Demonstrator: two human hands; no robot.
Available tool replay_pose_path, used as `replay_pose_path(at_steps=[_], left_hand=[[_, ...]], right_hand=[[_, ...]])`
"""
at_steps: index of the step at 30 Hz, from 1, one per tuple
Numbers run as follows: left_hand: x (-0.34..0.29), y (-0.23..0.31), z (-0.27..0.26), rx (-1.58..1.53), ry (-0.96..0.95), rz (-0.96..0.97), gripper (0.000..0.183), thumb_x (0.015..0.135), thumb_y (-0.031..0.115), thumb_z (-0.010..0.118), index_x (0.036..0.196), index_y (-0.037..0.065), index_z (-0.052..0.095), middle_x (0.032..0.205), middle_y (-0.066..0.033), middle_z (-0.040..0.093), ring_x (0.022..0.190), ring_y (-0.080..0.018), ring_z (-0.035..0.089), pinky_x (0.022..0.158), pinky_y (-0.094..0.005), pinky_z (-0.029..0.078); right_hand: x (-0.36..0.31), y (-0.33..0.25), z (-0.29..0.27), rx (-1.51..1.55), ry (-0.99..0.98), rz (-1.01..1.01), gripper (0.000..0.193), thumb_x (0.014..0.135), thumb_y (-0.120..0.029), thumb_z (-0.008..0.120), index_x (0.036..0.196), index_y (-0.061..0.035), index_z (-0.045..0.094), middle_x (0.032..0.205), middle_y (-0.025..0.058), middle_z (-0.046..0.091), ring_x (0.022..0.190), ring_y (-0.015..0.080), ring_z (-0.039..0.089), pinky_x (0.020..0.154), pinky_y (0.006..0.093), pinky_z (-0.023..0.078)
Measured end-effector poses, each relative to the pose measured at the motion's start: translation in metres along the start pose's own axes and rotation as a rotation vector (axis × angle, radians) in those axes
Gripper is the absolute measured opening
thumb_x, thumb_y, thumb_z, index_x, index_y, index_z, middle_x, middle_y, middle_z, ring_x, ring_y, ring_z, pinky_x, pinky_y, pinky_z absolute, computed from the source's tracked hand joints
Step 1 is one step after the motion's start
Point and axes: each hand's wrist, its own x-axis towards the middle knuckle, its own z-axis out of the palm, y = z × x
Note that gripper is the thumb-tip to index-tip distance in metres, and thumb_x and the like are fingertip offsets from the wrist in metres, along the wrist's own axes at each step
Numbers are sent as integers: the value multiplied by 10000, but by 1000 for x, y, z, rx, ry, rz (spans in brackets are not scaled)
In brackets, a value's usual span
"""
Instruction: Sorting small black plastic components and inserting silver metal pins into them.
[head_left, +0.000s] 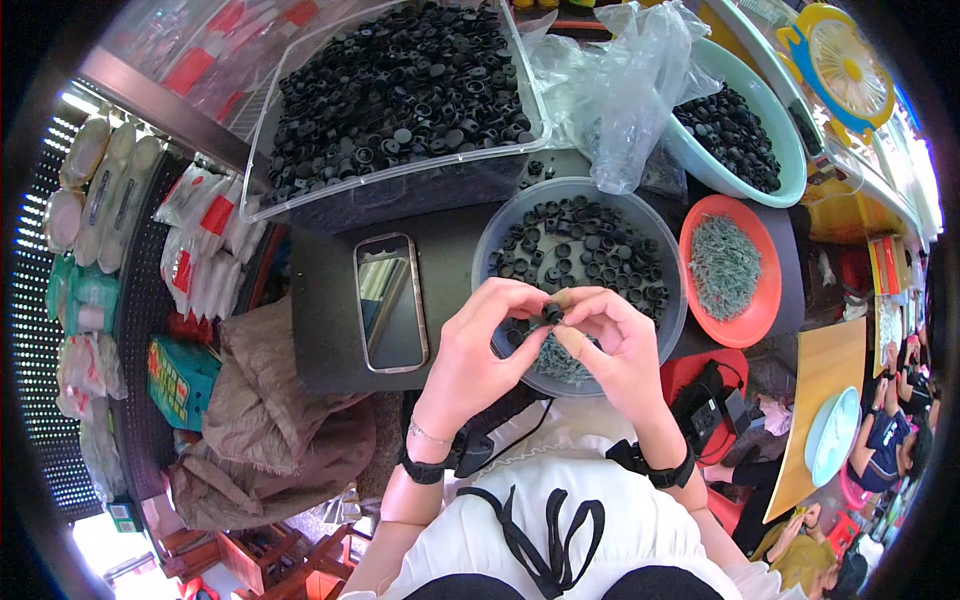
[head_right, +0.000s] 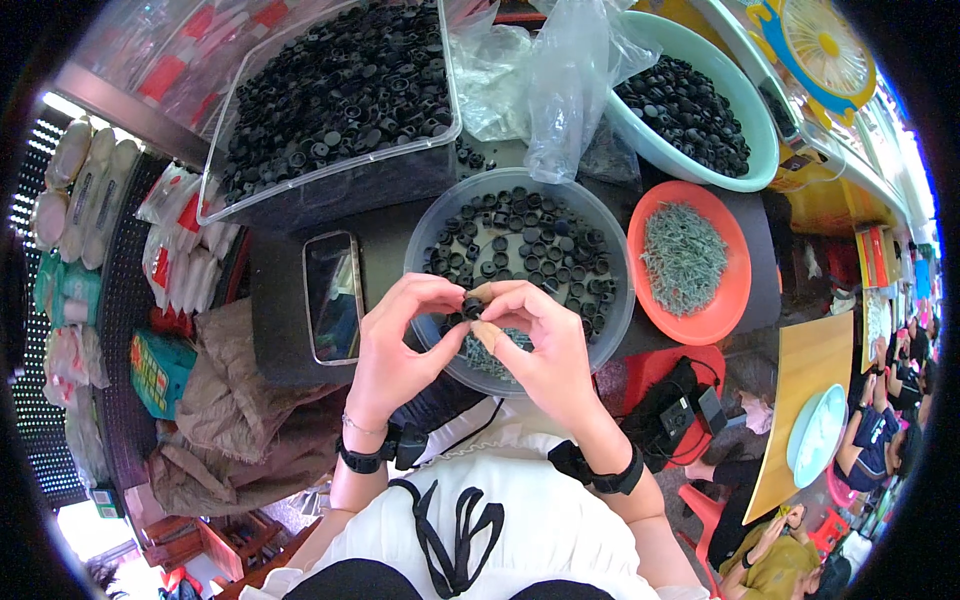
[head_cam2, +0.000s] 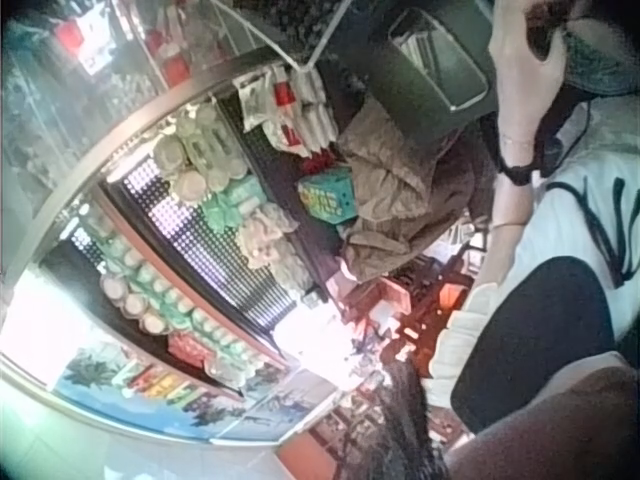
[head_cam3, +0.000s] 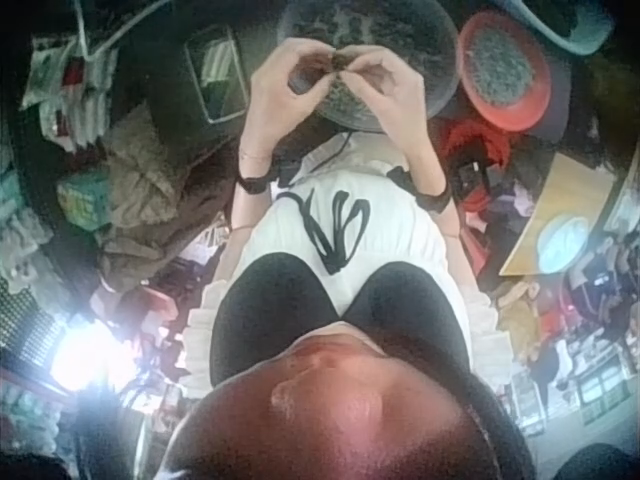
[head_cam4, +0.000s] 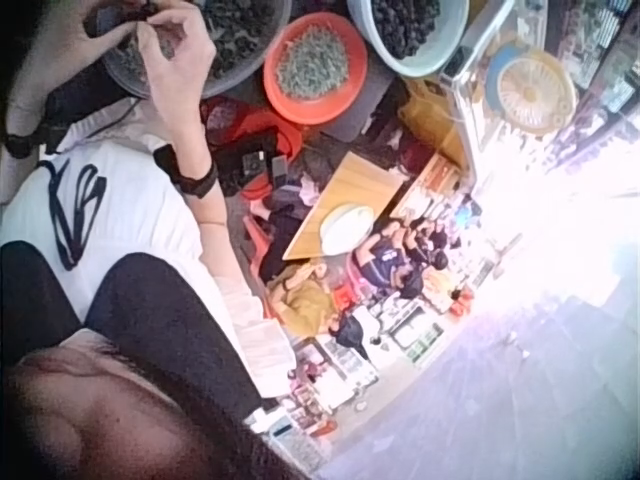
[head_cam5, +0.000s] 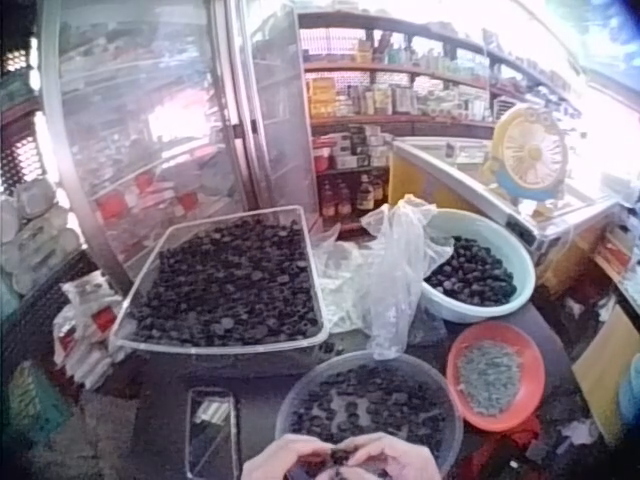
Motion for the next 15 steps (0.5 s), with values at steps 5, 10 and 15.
replay_pose_path(at_steps=[5, 10, 15], left_hand=[[2, -7, -1, 161, 50, 123, 308, 749, -25, 822, 1037, 31, 730, 1056, -98, 692, 988, -236, 705, 859, -327, 560], [3, -7, -1, 153, 71, 141, 299, 750, -7, 832, 1028, 32, 726, 1051, -101, 707, 993, -251, 704, 860, -338, 558], [1, -8, -1, 158, 72, 141, 299, 748, 0, 837, 1024, 27, 722, 1047, -102, 708, 994, -255, 704, 863, -341, 558]], right_hand=[[0, -2, -2, 47, 9, 73, 164, 914, 58, 687, 1064, 47, 624, 1221, 167, 665, 1131, 192, 656, 1025, 344, 520], [-1, 0, -1, 71, 50, 49, 185, 911, 61, 689, 1085, 53, 628, 1228, 185, 680, 1121, 194, 664, 1006, 330, 533], [-1, -1, 2, -46, 68, -50, 181, 900, 52, 706, 1072, 52, 647, 1218, 195, 697, 1080, 188, 684, 957, 316, 558]])
